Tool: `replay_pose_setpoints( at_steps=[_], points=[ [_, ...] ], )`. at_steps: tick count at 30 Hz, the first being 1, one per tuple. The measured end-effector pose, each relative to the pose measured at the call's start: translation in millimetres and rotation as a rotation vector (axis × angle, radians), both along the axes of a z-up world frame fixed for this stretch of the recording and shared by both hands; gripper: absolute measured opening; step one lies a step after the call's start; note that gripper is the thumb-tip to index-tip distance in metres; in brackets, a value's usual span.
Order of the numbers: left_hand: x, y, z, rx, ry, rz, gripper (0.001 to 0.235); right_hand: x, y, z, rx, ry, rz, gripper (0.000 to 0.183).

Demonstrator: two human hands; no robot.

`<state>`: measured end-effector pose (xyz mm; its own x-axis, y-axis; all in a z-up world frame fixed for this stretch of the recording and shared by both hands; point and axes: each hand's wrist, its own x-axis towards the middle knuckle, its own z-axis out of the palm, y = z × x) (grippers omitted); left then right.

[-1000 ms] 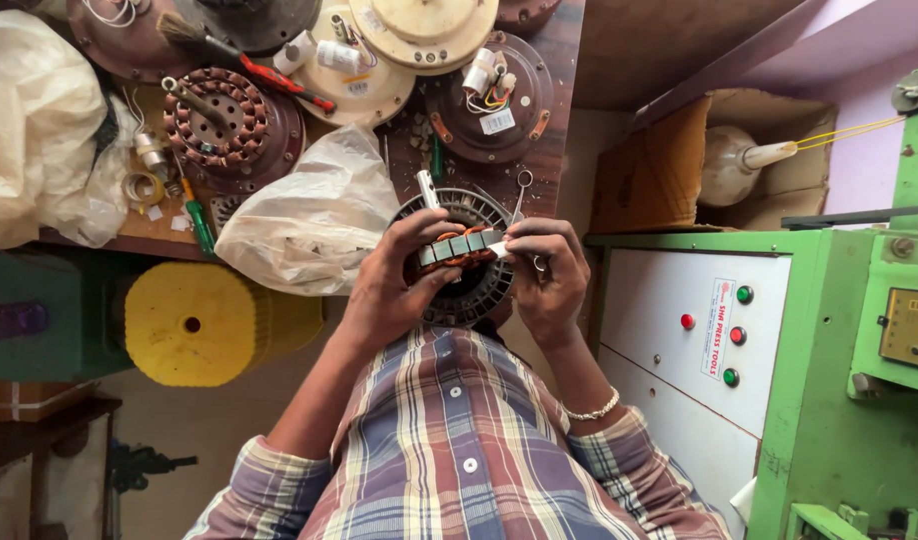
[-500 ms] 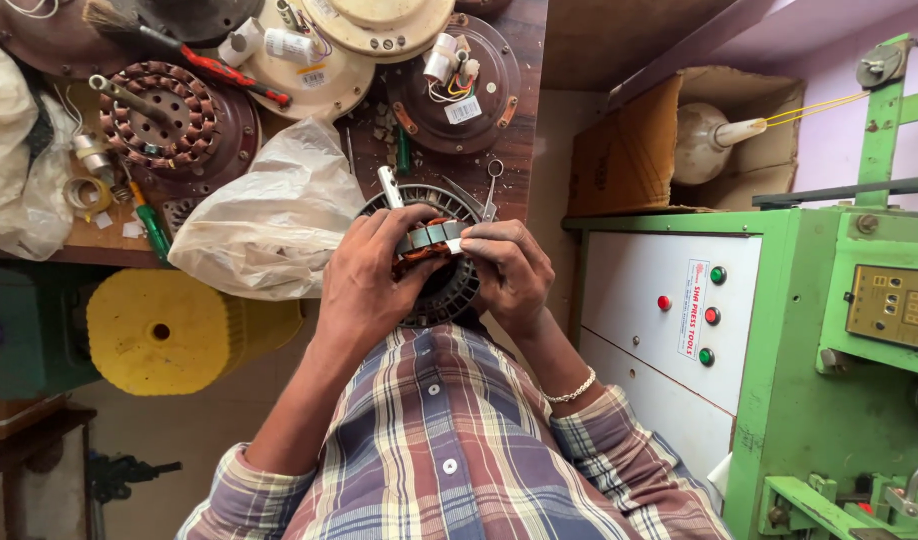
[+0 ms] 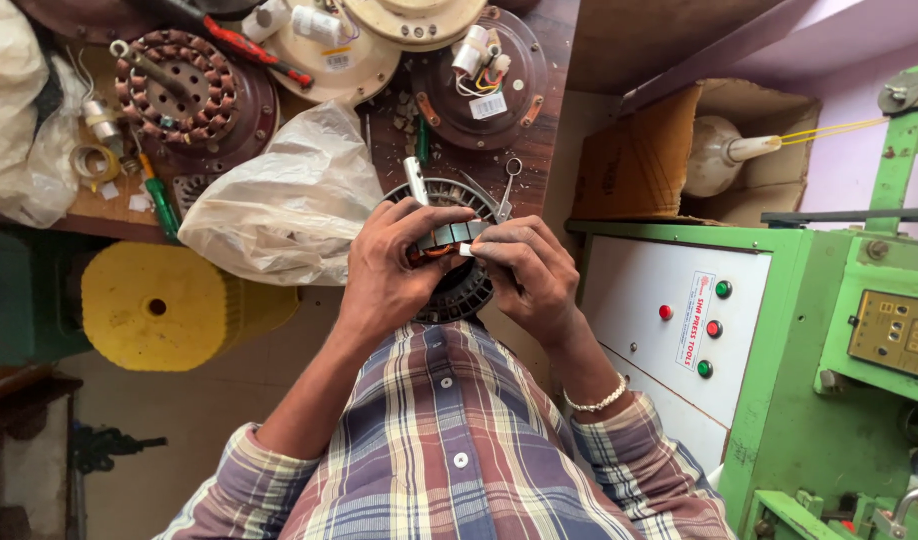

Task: The person assembles a motor stator by inserting small white insulating pieces into slots between copper windings. They repeatedly pick pieces from a plastic bag, place them into the stator, and occasionally use a screwdriver to adjust the components. The stator is held and rotated as needed during the process.

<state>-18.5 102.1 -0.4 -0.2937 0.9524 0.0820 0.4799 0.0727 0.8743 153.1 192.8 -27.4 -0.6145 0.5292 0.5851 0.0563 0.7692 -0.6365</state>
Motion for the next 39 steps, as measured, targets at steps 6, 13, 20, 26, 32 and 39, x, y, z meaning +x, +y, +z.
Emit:
replay_pose_setpoints(
  at_steps=[6,13,20,26,32,39],
  points=[
    [-20,-4,3,-0.116,-0.200,-0.112,0.066,-5,-7,28,0.013,-0.088,-0.031,0.020],
    [-29,1,6,-0.278,-0.386,-0.164,0.051,-6,-10,38,-0.008,-0.128,-0.069,0.018],
    [-30,7,23,-0.356,-0.302,-0.211,0.042,-9,-16,55,-0.065,-0.236,-0.079,0.021],
    [-31,7,28,-0.332,-0.220,-0.239,0.042,-12,-21,65,-0.019,-0.316,-0.092,0.023],
    [-29,4,24,-0.353,-0.154,-0.213,0.042,-14,-24,69,0.018,-0.354,-0.092,0.020],
    [-28,1,16,-0.268,-0.180,-0.200,0.040,-18,-31,76,0.085,-0.437,-0.121,0.021]
  ],
)
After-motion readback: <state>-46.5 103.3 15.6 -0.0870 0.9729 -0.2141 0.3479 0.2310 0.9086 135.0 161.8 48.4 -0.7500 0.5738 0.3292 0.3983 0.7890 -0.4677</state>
